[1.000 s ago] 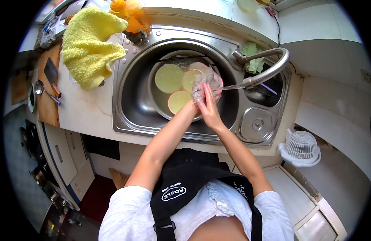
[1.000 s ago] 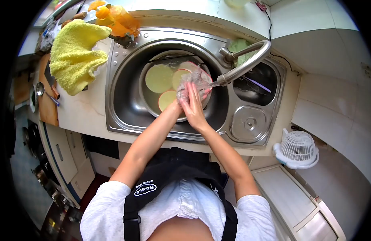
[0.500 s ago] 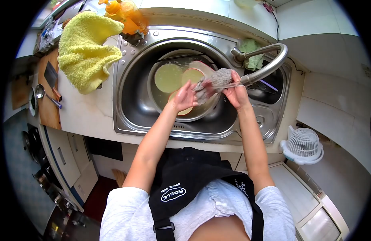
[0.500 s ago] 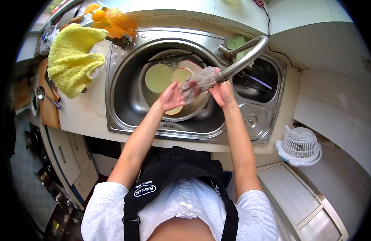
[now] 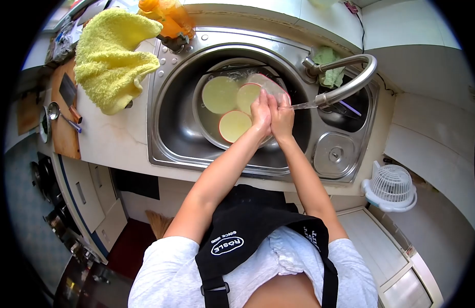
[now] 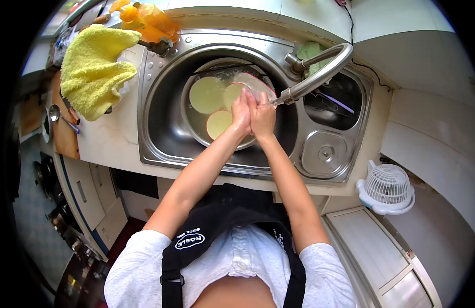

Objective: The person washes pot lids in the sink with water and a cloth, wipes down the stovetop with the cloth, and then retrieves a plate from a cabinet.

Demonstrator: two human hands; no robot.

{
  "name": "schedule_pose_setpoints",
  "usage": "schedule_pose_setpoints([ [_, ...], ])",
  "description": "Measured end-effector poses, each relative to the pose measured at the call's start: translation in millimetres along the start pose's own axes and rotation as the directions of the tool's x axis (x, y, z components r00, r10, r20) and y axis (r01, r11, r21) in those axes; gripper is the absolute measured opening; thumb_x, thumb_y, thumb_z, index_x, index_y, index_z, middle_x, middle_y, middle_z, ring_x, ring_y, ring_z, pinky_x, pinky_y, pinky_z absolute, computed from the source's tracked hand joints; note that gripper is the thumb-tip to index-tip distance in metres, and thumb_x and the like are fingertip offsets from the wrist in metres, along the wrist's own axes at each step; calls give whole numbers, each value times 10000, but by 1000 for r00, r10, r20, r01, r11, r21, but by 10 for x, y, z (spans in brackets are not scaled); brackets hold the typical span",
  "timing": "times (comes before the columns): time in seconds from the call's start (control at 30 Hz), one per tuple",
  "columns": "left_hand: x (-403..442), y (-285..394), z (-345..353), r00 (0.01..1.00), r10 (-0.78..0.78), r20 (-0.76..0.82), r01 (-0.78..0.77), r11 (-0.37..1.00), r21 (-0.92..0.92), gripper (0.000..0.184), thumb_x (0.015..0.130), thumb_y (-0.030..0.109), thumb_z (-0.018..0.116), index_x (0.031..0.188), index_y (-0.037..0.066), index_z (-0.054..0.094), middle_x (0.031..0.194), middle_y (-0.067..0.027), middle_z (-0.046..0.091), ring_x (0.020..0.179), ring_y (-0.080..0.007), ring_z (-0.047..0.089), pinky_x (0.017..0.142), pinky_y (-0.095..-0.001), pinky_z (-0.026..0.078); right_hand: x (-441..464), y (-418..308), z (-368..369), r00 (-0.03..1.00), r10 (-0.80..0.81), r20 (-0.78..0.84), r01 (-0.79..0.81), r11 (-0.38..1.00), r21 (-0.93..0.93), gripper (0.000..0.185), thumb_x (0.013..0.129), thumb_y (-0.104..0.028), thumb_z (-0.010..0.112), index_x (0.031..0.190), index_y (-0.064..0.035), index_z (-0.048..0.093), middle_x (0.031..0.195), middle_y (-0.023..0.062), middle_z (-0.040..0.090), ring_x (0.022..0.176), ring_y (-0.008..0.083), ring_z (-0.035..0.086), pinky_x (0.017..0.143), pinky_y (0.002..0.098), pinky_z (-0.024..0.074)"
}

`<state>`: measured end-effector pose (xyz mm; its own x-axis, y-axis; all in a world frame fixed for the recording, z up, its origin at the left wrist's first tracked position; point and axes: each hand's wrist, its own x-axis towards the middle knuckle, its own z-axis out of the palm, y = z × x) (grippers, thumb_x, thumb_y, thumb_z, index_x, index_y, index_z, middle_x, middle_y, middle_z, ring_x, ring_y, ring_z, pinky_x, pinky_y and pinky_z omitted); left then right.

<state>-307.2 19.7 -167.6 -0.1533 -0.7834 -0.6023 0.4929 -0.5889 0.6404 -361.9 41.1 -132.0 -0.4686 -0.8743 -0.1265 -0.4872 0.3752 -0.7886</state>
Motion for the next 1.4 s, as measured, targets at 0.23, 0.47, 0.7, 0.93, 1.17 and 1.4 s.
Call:
schedule_pose_setpoints([
  [0.23,115,62,-227,996,-91,13,87,974,208,346,959,347,387,922,43,549,800,-15,540,710,-105,511,625,-270,431,159,34,-22,998,61,-2,-59,974,219,282,890,-253,517,785,-8,607,651,162,552,598,278,533,585,376,412],
  [0.47,112,193,-368,917,-345,198,264,901,344,419,921,247,416,1280,31,425,1229,-104,502,1123,-200,479,959,-330,371,-178,-298,-396,888,-352,297,387,919,-69,184,824,-190,597,852,-9,607,921,145,595,824,309,587,705,370,470],
  [0.7,105,262,-469,666,-319,674,593,775,-220,428,827,242,518,1209,53,482,1210,-89,514,1142,-234,484,957,-369,398,-186,-235,-743,974,-142,175,156,985,-69,132,828,-176,596,806,-46,610,670,116,611,611,298,600,555,342,472],
  [0.93,43,295,-485,635,-333,697,585,797,-152,437,890,290,452,1263,62,456,1248,-88,500,1144,-222,477,940,-371,417,-1,105,-508,995,-57,76,77,955,-287,244,849,-265,575,819,-23,591,703,133,604,617,260,570,557,360,431],
  [1.17,82,278,-611,643,-417,642,569,821,-37,447,885,395,431,1194,83,513,1233,-91,514,1143,-247,480,955,-411,406,73,127,-436,950,-1,311,-138,894,427,235,856,-204,606,965,3,593,820,34,607,773,104,545,696,249,441],
  [1.4,36,330,-320,702,-511,496,651,743,-157,560,896,540,334,1352,216,315,1306,-96,436,1084,-252,519,951,-386,383,-90,-64,-390,934,-36,355,-159,849,504,151,850,-131,588,920,0,615,835,60,645,741,144,613,681,264,475],
])
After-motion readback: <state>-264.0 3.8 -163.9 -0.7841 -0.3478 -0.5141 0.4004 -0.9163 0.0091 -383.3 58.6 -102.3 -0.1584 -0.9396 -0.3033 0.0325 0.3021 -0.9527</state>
